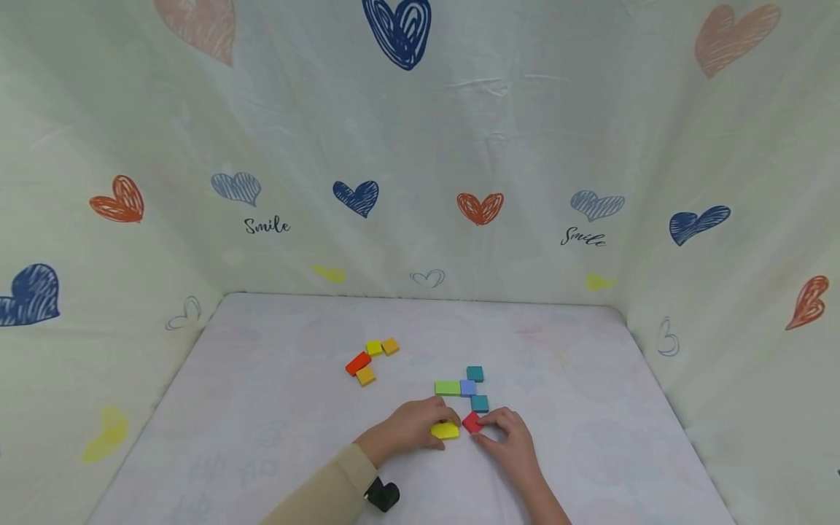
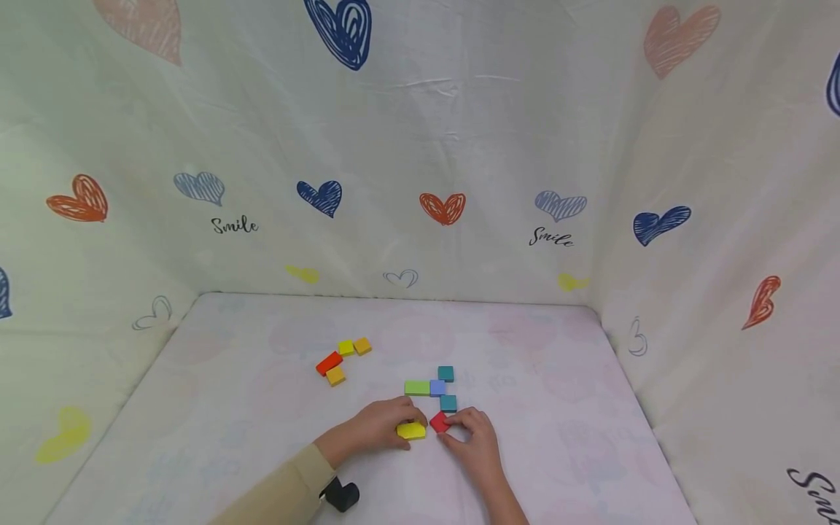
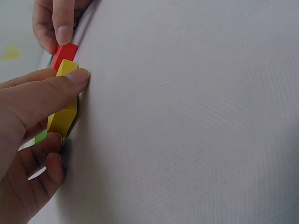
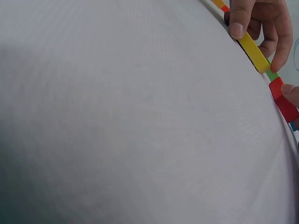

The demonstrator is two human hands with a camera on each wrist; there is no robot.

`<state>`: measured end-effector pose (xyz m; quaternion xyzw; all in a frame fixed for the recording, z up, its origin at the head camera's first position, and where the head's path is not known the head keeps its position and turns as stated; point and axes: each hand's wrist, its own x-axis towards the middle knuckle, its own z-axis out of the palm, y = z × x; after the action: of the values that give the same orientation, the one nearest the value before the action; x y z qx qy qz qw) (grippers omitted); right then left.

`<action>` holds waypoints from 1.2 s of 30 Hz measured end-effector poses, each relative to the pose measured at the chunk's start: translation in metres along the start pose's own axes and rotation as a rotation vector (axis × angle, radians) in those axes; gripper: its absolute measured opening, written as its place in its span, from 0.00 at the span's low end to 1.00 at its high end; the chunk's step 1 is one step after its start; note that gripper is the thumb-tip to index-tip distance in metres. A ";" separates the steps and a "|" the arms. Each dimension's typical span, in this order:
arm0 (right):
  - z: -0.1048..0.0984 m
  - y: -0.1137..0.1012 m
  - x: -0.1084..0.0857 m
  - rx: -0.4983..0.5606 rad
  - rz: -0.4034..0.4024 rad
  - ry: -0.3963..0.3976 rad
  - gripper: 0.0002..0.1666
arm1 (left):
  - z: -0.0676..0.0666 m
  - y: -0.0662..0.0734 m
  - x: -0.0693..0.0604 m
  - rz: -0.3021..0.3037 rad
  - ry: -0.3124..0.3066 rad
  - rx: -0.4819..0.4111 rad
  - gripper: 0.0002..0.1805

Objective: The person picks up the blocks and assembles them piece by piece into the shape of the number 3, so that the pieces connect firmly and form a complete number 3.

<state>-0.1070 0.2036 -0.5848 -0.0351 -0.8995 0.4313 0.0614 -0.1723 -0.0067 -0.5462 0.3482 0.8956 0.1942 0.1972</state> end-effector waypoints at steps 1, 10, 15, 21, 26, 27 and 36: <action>0.000 0.000 0.000 0.003 0.007 0.001 0.14 | 0.000 0.000 0.000 0.005 -0.002 0.004 0.23; 0.001 -0.001 0.000 -0.010 0.002 0.013 0.15 | 0.001 -0.009 0.000 0.008 0.003 0.024 0.24; 0.001 -0.001 0.001 -0.014 0.021 0.005 0.15 | -0.001 -0.012 -0.005 -0.036 0.007 0.027 0.23; 0.002 -0.001 0.001 -0.017 0.034 -0.007 0.14 | -0.002 -0.016 -0.013 -0.103 0.048 -0.027 0.20; 0.003 0.000 0.001 -0.025 0.038 -0.003 0.14 | 0.003 -0.019 -0.018 -0.132 0.107 -0.080 0.16; 0.003 0.001 0.001 -0.028 0.038 0.000 0.14 | 0.003 -0.020 -0.018 -0.137 0.117 -0.094 0.15; 0.003 0.000 0.001 -0.027 0.034 0.001 0.15 | 0.007 -0.019 -0.020 -0.174 0.204 -0.161 0.13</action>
<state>-0.1082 0.2019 -0.5868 -0.0515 -0.9044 0.4202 0.0540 -0.1655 -0.0326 -0.5574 0.2310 0.9193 0.2817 0.1487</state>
